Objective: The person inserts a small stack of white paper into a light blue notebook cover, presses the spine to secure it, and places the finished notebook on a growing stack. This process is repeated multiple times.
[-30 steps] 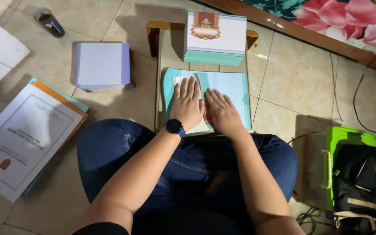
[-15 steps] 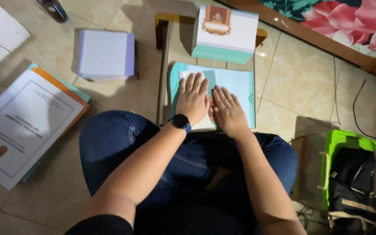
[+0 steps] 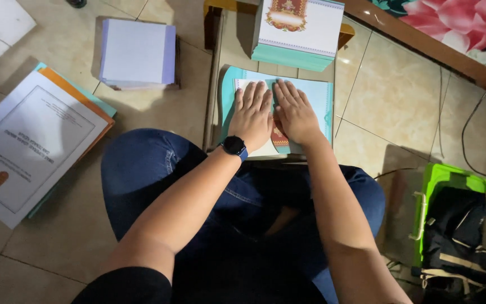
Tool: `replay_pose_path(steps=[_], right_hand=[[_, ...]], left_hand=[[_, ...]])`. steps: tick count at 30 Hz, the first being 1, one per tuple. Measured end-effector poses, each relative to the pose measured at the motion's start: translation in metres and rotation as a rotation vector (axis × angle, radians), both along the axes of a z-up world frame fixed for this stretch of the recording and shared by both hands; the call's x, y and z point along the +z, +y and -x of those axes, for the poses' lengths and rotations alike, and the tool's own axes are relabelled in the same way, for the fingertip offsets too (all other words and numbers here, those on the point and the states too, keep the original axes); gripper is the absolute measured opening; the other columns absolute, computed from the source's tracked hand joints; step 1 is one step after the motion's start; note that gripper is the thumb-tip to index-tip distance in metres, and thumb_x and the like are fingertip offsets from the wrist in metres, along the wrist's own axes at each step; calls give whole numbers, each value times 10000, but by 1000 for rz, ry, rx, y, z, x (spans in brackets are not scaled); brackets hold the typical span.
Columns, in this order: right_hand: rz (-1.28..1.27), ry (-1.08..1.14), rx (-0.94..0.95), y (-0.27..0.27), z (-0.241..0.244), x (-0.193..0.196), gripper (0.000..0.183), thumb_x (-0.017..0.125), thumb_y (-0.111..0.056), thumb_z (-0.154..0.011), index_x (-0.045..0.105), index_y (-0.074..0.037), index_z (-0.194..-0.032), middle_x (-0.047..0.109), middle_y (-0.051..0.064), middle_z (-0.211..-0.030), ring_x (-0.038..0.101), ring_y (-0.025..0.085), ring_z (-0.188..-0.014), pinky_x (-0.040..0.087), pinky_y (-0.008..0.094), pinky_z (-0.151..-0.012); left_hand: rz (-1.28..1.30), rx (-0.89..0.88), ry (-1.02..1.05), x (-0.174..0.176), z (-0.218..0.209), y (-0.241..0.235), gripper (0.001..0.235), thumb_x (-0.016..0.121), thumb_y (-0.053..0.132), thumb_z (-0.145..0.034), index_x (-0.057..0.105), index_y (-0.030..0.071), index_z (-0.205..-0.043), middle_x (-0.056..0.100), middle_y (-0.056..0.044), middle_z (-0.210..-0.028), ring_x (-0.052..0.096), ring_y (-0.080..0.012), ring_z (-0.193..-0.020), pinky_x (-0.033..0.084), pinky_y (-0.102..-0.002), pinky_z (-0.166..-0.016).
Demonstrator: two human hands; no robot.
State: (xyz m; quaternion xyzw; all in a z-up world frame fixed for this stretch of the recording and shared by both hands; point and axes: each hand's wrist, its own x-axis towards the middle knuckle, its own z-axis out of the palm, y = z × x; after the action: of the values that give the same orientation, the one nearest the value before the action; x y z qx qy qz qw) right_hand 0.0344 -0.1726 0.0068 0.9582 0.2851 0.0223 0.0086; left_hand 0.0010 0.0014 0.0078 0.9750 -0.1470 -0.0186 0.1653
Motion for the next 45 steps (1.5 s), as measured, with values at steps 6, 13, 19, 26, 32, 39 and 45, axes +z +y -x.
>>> replay_pose_path(steps=[6,13,19,26,32,39,45], right_hand=[[17,138,-78,1,53,27,591,229,-327,-1107,242,-71,-1640,226,153,-1700,224,306,-1570,224,439,-1252],[-282,87,34,-26,89,22,547,389,-306,-1096,380,-66,-1587,355,162,-1653,341,350,-1516,311,463,-1201],[-1245,387,-297,-51,70,-2,556,184,-295,-1139,494,13,-1483,664,204,-1268,674,300,-1075,535,373,-871],[-1267,440,-392,-50,73,6,416,343,-175,-1137,534,28,-1446,669,224,-1252,674,307,-1099,552,411,-923],[-1131,366,-274,-37,90,27,427,397,-201,-1105,564,-18,-1452,679,216,-1244,627,347,-1189,503,495,-1003],[-897,263,-139,-22,95,34,269,537,-142,-1055,745,-42,-1194,759,204,-1076,698,445,-1064,532,510,-950],[-955,264,-211,-24,97,23,248,578,-177,-1033,773,-65,-1136,783,162,-1015,727,390,-1016,552,466,-913]], left_hand=[[-16,-38,32,2,-1,3,624,352,289,-1029,280,62,-1606,139,-193,-1702,74,-359,-1580,6,-578,-1259],[-7,3,-35,3,0,-1,608,369,275,-1023,333,1,-1564,224,-219,-1674,160,-367,-1564,50,-574,-1251],[38,-288,-175,5,3,3,315,443,168,-1013,543,133,-1310,452,-121,-1489,289,-346,-1489,193,-638,-1185],[107,-408,-121,3,2,5,351,463,67,-978,625,182,-1267,392,-111,-1599,229,-350,-1547,210,-603,-1230],[184,-384,-227,6,6,3,239,457,22,-968,495,119,-1183,185,-171,-1680,269,-396,-1527,300,-612,-1198],[183,-347,-390,5,8,1,117,433,43,-983,391,105,-1072,156,-207,-1673,302,-408,-1507,381,-575,-1180],[68,-40,-312,5,7,0,476,500,269,-966,543,96,-1408,460,-155,-1524,310,-379,-1489,209,-614,-1196]])
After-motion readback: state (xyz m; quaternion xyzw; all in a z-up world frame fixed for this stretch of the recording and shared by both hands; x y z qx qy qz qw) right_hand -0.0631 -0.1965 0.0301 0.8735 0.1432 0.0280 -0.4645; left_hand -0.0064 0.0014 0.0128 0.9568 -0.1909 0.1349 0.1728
